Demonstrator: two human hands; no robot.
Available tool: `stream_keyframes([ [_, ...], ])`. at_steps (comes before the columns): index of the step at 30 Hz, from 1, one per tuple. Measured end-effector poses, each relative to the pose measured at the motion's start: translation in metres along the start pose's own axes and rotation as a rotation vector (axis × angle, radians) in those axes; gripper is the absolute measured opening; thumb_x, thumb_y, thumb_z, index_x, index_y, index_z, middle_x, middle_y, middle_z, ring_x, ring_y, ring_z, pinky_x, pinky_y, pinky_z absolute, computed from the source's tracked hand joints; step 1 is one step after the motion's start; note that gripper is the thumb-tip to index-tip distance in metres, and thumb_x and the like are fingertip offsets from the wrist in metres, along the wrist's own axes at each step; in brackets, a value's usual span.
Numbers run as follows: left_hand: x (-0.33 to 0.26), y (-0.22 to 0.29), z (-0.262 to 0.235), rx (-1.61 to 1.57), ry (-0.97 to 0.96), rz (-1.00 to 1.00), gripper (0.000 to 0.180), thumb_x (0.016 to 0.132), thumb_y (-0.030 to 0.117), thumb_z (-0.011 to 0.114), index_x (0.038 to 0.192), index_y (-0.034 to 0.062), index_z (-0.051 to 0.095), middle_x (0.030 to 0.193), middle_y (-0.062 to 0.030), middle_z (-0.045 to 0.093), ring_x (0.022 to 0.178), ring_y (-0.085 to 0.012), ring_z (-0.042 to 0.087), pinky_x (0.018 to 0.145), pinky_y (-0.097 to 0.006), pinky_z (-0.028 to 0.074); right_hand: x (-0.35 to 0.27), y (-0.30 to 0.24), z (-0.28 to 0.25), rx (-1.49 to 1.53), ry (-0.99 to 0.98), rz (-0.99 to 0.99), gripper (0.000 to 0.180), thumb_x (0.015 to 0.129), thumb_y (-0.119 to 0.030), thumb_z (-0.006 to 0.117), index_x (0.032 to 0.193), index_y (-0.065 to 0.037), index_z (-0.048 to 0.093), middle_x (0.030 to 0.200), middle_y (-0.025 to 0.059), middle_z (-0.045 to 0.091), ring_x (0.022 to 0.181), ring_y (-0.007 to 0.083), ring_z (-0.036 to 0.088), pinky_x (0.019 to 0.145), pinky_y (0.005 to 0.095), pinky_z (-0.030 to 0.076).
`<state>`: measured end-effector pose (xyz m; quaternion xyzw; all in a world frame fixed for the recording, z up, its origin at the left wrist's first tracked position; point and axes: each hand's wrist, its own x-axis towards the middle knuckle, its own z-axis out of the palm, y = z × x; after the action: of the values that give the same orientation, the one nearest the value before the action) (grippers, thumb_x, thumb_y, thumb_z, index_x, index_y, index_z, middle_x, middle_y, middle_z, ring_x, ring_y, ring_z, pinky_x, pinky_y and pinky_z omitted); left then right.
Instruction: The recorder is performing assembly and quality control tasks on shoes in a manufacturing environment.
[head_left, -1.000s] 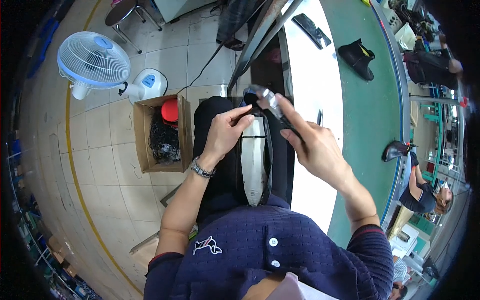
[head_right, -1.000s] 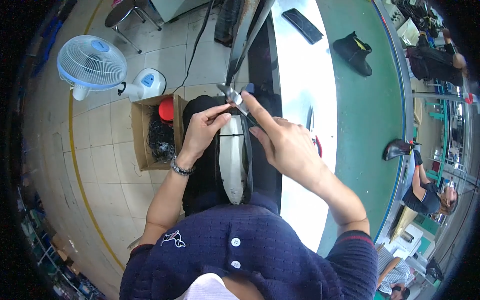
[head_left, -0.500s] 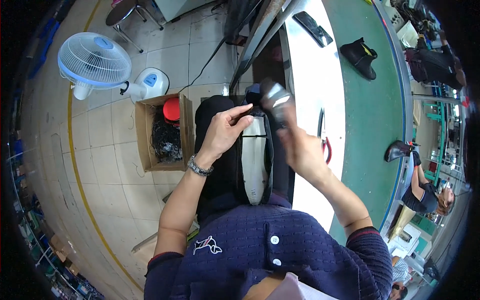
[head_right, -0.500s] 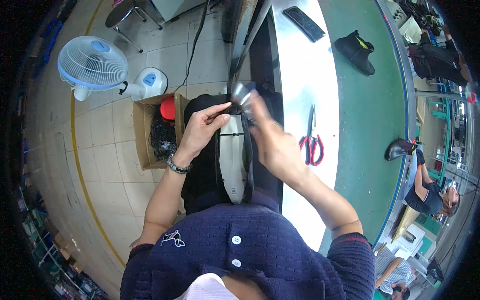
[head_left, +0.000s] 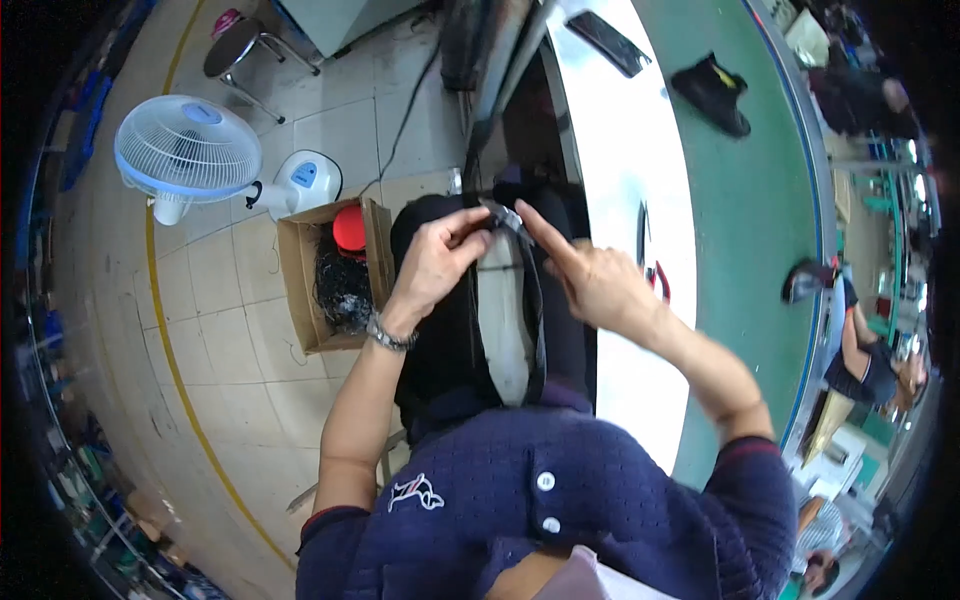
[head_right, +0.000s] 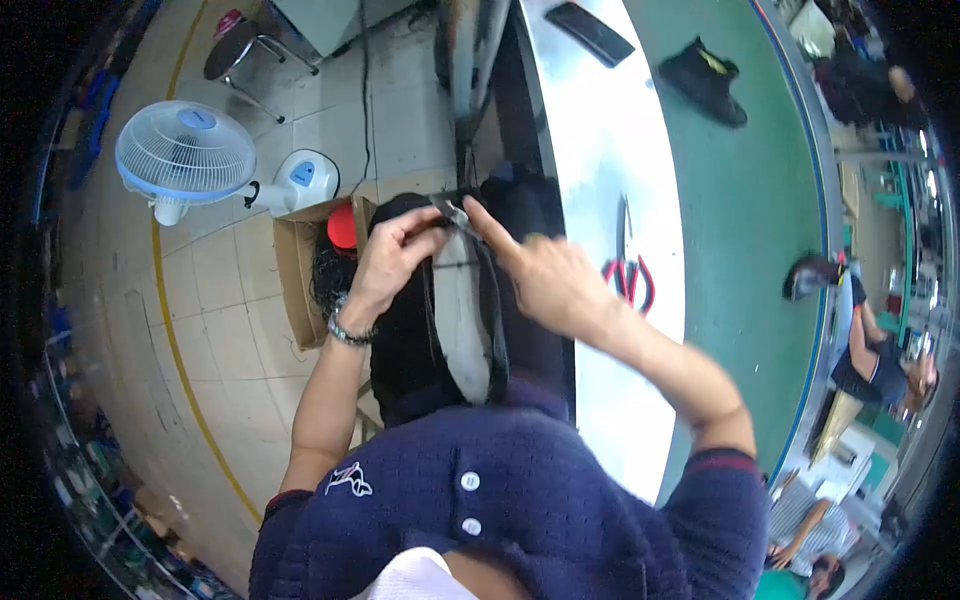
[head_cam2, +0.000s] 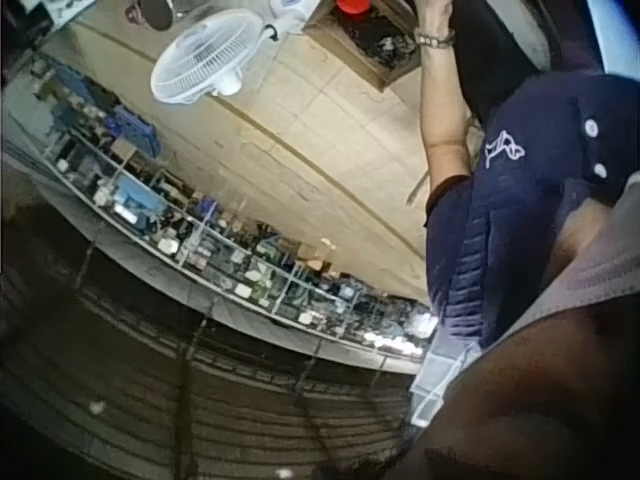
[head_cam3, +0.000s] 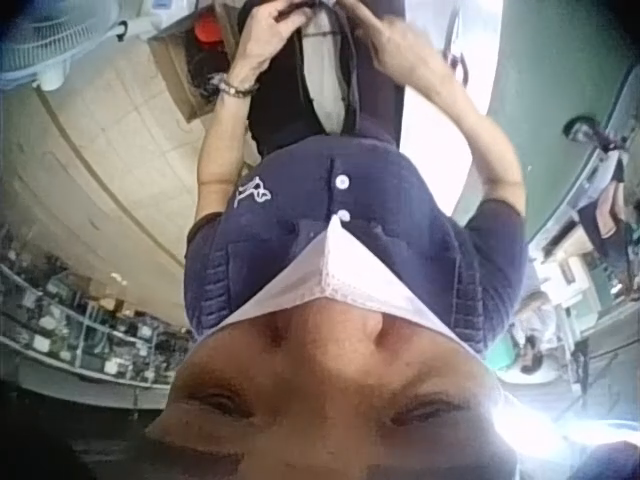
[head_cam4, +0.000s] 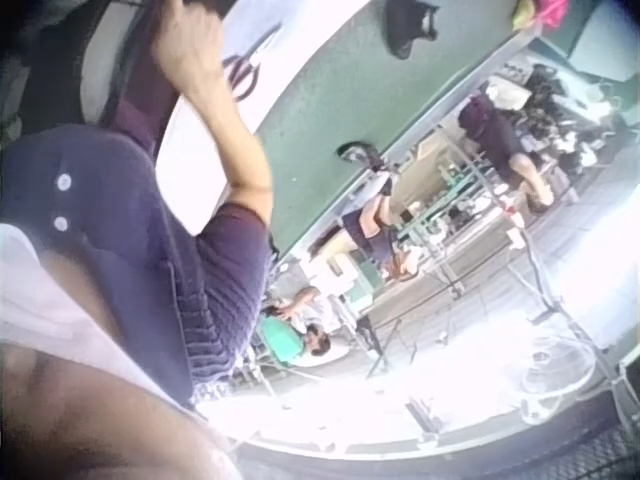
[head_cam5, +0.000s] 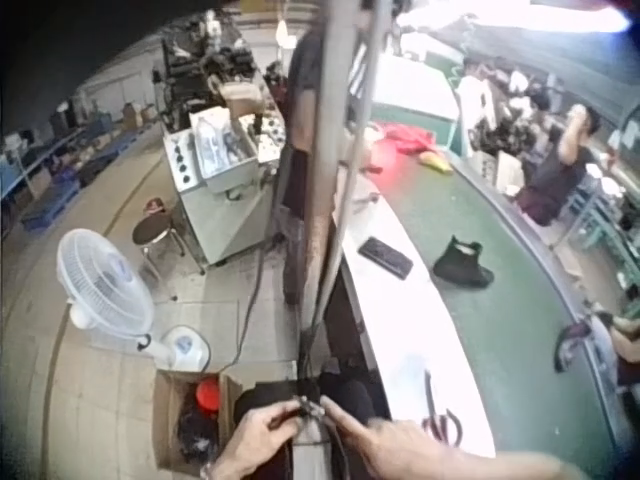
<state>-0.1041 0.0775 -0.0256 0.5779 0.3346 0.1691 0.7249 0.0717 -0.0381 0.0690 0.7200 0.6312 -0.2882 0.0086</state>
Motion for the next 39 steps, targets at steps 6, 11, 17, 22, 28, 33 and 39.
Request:
stream_keyframes([
  [6,-0.001,0.008,-0.001,-0.004,-0.065,-0.095,0.035,0.088,0.007,0.064,0.120,-0.0052,0.060,0.101,-0.0039,0.067,0.090,-0.0067,0.059,0.081,-0.023,0.047,-0.008,-0.005,0.008,0.273,0.502,-0.300,0.073,0.091,-0.009,0.055,0.152,-0.019,0.016,0.071,0.0165,0.064,0.059,0.0341,0.065,0.049,0.0420,0.050],
  [11,0.003,0.011,-0.011,-0.050,-0.120,-0.085,0.035,0.089,0.008,0.063,0.123,0.0004,0.061,0.101,-0.0018,0.065,0.092,-0.0072,0.058,0.084,-0.022,0.046,-0.002,0.008,0.006,0.145,-0.008,-0.030,0.073,0.091,-0.007,0.054,0.152,-0.019,0.015,0.074,0.0183,0.066,0.060,0.0338,0.065,0.054,0.0415,0.051],
  [17,0.001,0.016,-0.006,-0.033,-0.084,-0.127,0.037,0.097,0.033,0.056,0.122,0.0073,0.063,0.107,0.0006,0.064,0.097,-0.0056,0.056,0.079,-0.021,0.045,-0.012,0.062,0.041,0.598,0.391,0.316,0.063,0.094,-0.017,0.053,0.150,-0.016,0.023,0.081,0.0177,0.065,0.067,0.0305,0.064,0.069,0.0414,0.051],
  [22,-0.005,0.006,-0.001,-0.087,-0.083,-0.165,0.041,0.097,0.031,0.055,0.130,0.0072,0.056,0.116,-0.0015,0.062,0.103,-0.0054,0.055,0.084,-0.022,0.044,0.020,0.121,0.096,0.441,0.520,0.609,0.062,0.095,-0.026,0.055,0.149,-0.013,0.027,0.105,0.0215,0.061,0.094,0.0310,0.061,0.087,0.0421,0.048],
  [28,-0.071,-0.016,0.040,-0.145,0.066,-0.043,0.081,0.087,0.026,0.070,0.147,-0.0030,0.024,0.140,-0.0174,0.044,0.127,-0.0217,0.044,0.108,-0.033,0.033,-0.044,0.143,0.147,0.228,0.904,0.429,0.047,0.087,-0.016,0.065,0.130,-0.005,0.052,0.122,0.0209,0.056,0.113,0.0348,0.052,0.098,0.0419,0.041],
  [33,-0.107,-0.036,0.058,-0.056,0.098,-0.068,0.073,0.092,0.028,0.064,0.145,-0.0024,0.025,0.136,-0.0167,0.046,0.126,-0.0229,0.044,0.105,-0.034,0.036,-0.110,0.141,0.173,0.212,0.787,0.660,0.040,0.081,-0.014,0.072,0.115,0.000,0.057,0.098,0.0150,0.062,0.090,0.0287,0.060,0.081,0.0379,0.048],
  [39,-0.111,-0.044,0.058,0.089,0.145,-0.080,0.065,0.098,0.036,0.052,0.144,-0.0031,0.027,0.136,-0.0219,0.046,0.124,-0.0268,0.047,0.103,-0.036,0.038,-0.126,0.141,0.166,0.781,0.522,0.731,0.036,0.080,-0.012,0.071,0.110,0.001,0.056,0.072,0.0051,0.063,0.062,0.0186,0.060,0.059,0.0299,0.048],
])
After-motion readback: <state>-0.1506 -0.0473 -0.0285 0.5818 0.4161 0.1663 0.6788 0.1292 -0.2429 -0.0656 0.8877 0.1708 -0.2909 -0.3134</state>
